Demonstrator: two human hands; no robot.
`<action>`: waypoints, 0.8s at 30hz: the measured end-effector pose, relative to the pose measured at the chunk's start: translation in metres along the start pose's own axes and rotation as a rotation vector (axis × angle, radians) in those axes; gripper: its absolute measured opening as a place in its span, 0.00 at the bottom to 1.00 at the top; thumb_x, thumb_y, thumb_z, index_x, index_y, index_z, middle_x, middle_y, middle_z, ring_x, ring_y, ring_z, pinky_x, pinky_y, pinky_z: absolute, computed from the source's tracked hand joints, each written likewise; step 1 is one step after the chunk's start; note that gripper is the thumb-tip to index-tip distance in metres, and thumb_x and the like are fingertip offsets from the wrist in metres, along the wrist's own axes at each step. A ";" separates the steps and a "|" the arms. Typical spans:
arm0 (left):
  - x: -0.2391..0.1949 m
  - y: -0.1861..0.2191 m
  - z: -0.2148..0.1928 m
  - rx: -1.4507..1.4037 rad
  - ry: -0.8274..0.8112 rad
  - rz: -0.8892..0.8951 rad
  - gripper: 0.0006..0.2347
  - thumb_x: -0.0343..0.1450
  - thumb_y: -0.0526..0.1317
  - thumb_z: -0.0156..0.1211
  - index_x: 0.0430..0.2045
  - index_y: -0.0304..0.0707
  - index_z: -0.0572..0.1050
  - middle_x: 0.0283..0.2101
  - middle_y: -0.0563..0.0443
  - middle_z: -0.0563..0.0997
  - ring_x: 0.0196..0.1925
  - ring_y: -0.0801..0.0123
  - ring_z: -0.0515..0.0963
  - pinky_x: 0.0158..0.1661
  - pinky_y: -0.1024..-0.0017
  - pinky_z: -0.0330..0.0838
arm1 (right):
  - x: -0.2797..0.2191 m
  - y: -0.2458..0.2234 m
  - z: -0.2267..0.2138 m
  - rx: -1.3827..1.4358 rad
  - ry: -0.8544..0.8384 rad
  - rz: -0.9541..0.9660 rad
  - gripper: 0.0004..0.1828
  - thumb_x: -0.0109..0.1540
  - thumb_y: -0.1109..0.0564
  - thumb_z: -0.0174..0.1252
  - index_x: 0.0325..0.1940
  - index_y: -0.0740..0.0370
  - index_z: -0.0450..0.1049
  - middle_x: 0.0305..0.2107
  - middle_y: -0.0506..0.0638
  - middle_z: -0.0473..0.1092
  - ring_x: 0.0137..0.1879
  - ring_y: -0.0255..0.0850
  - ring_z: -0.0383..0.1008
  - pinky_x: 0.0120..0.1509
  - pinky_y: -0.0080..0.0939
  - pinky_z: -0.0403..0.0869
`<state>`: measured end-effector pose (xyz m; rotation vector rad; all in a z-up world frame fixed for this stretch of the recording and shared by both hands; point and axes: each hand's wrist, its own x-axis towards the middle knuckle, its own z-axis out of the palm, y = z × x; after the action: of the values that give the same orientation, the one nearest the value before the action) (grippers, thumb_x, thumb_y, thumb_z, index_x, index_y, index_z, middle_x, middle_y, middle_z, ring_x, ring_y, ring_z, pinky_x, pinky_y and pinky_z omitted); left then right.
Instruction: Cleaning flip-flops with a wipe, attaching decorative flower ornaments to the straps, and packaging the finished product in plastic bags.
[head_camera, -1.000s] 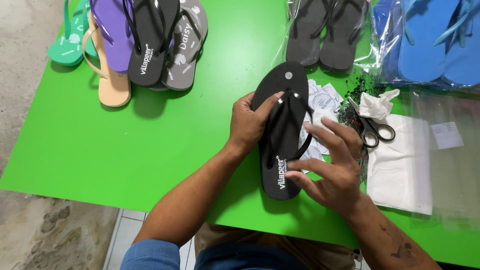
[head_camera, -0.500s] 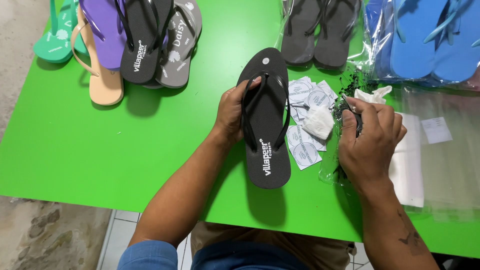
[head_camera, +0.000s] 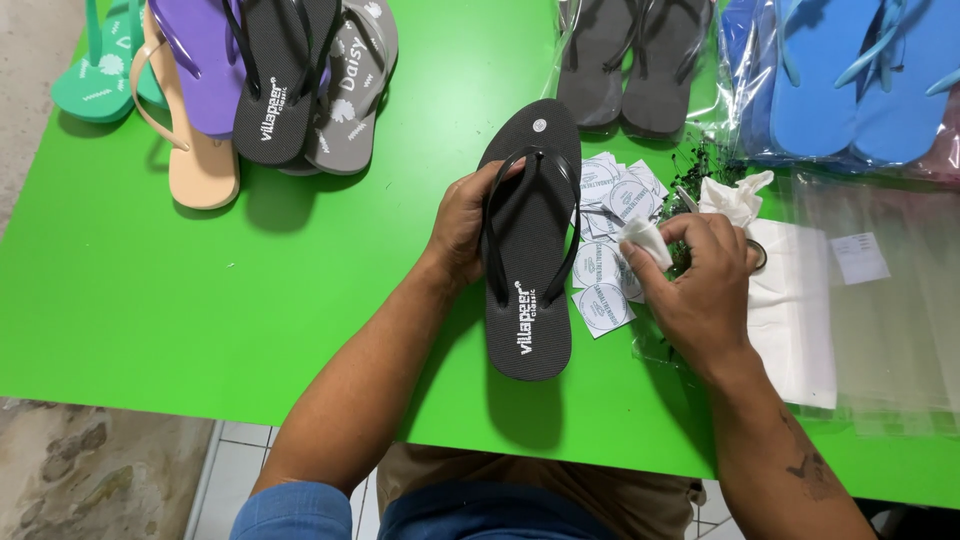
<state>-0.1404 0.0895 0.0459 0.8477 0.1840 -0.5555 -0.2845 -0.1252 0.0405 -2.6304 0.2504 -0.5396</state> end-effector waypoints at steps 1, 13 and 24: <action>0.001 -0.001 -0.001 0.004 -0.013 0.008 0.07 0.64 0.38 0.70 0.21 0.32 0.79 0.20 0.40 0.81 0.21 0.58 0.84 0.27 0.70 0.80 | 0.000 -0.006 -0.003 0.140 0.026 0.033 0.19 0.66 0.44 0.70 0.41 0.60 0.71 0.43 0.56 0.70 0.51 0.55 0.72 0.56 0.57 0.65; -0.013 -0.014 0.016 0.395 -0.165 0.129 0.04 0.63 0.35 0.70 0.23 0.35 0.80 0.19 0.46 0.79 0.20 0.68 0.82 0.20 0.76 0.76 | 0.026 -0.027 -0.009 1.032 0.021 0.216 0.07 0.72 0.63 0.48 0.50 0.69 0.68 0.24 0.52 0.62 0.28 0.35 0.65 0.34 0.35 0.70; -0.037 -0.026 0.032 0.625 -0.194 0.168 0.05 0.65 0.38 0.70 0.27 0.39 0.81 0.21 0.50 0.80 0.25 0.75 0.80 0.24 0.78 0.76 | 0.014 -0.042 -0.019 0.799 0.045 0.070 0.15 0.77 0.54 0.41 0.50 0.68 0.68 0.27 0.49 0.62 0.37 0.35 0.63 0.45 0.35 0.67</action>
<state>-0.1876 0.0667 0.0637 1.3912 -0.2529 -0.5395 -0.2764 -0.0985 0.0801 -1.8306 0.1041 -0.5343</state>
